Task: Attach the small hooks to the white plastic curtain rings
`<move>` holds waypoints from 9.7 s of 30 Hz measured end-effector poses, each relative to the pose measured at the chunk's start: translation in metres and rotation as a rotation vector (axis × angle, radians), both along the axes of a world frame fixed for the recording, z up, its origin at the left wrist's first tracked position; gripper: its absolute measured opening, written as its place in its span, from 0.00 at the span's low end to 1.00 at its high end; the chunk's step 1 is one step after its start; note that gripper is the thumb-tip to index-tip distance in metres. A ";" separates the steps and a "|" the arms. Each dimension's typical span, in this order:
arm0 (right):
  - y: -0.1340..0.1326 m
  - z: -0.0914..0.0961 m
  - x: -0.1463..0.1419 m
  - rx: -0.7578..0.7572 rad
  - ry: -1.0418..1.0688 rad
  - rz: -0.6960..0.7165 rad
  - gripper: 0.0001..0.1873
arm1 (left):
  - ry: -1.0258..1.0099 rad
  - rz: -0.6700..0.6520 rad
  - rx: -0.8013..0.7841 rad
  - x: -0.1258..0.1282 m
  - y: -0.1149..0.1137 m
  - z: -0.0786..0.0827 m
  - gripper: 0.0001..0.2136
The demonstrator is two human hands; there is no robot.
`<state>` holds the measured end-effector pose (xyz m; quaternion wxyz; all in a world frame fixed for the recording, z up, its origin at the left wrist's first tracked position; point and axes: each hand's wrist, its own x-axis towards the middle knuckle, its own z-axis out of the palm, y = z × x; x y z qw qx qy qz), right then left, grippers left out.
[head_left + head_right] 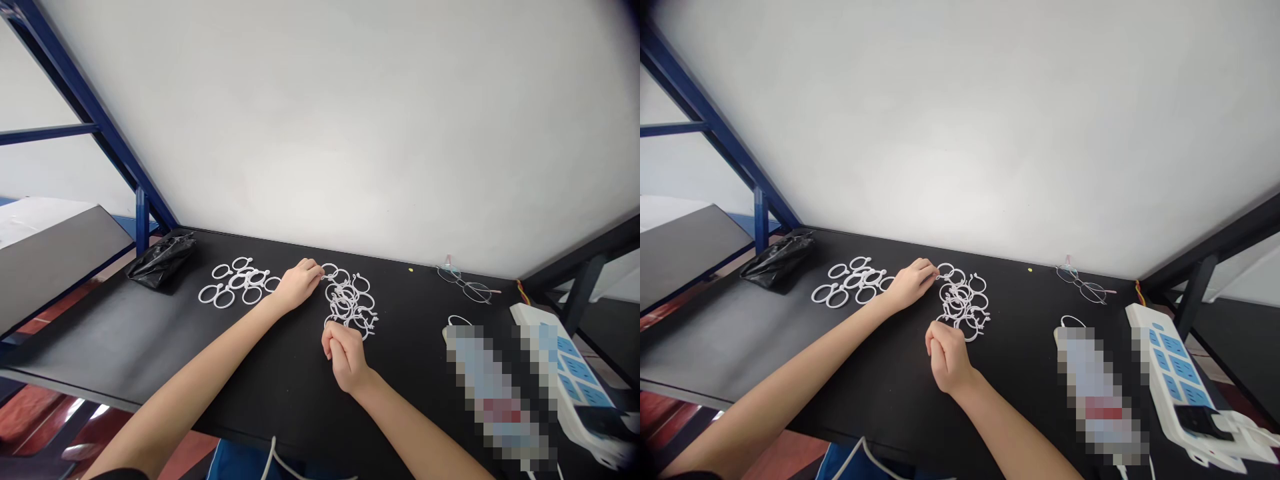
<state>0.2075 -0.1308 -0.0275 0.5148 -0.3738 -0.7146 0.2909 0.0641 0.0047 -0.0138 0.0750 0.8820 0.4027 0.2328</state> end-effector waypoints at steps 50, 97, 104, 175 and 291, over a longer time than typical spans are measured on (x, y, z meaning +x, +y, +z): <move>-0.005 0.005 0.004 -0.045 -0.004 -0.010 0.15 | -0.047 0.128 -0.152 -0.037 -0.026 0.002 0.09; 0.023 0.012 0.023 0.023 -0.825 -0.351 0.22 | -0.188 -0.190 -0.304 -0.038 -0.029 0.016 0.10; 0.024 0.009 0.024 0.010 -0.773 -0.353 0.23 | -0.205 -0.138 -0.401 -0.046 -0.026 0.018 0.07; 0.014 0.019 0.013 0.056 -0.193 -0.299 0.11 | -0.668 -0.350 -0.778 -0.027 -0.051 0.038 0.09; 0.011 0.021 0.008 -0.139 0.193 -0.254 0.08 | -0.879 -0.303 -1.009 -0.011 -0.061 0.028 0.14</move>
